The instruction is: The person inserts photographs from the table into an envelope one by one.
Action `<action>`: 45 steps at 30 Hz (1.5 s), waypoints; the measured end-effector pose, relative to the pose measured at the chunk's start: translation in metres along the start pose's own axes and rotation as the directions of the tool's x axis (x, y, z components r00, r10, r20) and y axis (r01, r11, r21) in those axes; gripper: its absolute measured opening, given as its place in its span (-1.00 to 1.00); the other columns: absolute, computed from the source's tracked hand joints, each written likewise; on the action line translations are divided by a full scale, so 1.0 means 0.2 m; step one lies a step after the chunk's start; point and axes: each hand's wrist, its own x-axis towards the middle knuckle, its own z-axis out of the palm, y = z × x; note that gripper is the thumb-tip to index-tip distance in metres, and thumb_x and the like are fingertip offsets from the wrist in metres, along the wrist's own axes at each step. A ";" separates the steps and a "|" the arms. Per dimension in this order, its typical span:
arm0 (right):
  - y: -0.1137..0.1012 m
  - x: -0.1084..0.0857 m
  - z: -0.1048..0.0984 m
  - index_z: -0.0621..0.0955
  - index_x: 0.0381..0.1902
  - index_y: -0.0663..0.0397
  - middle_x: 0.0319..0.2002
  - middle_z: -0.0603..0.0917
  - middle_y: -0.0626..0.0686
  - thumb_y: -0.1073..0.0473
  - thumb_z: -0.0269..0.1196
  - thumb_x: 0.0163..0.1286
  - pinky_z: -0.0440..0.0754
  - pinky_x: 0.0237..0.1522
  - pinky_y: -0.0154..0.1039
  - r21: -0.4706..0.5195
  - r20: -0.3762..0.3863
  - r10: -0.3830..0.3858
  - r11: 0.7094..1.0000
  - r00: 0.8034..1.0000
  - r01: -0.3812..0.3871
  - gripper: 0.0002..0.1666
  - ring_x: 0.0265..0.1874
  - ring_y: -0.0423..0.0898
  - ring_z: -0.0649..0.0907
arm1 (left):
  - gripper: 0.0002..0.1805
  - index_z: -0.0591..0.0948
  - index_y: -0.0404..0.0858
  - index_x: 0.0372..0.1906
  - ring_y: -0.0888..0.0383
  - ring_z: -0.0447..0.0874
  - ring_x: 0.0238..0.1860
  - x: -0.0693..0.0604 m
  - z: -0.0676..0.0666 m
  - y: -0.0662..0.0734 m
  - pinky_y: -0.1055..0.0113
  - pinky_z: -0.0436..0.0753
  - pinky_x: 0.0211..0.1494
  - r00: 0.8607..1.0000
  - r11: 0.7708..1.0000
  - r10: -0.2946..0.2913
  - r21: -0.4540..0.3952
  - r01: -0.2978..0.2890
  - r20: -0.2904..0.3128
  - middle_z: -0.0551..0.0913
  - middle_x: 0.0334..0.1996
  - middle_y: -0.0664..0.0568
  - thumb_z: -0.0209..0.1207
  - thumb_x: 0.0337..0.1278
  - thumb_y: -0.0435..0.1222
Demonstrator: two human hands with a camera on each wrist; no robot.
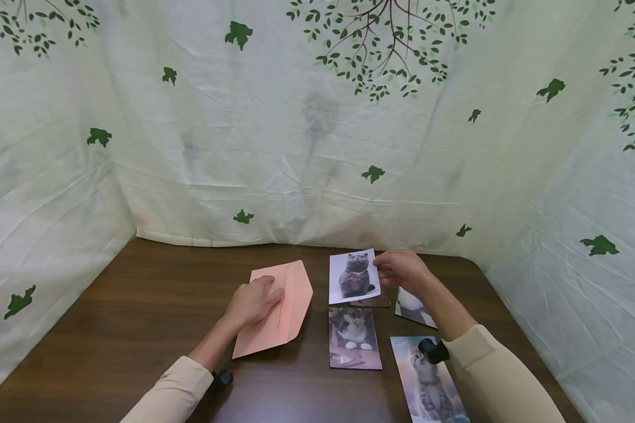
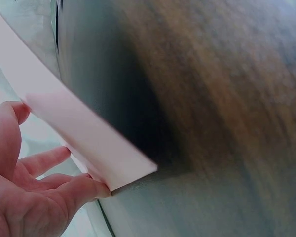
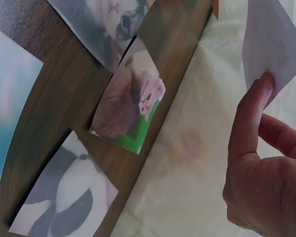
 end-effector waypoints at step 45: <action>0.05 0.05 0.36 0.59 -0.05 0.45 -0.38 0.64 0.11 0.32 0.18 0.38 0.73 -0.45 -0.29 0.058 0.033 -0.013 0.998 0.999 0.011 -0.73 -0.56 -0.12 0.69 | -0.44 0.56 -0.41 0.26 -0.41 0.61 0.13 0.00 0.01 -0.01 -0.18 0.55 0.19 1.000 1.000 -0.008 -0.014 0.008 -0.011 0.66 0.17 -0.29 0.10 0.38 -0.07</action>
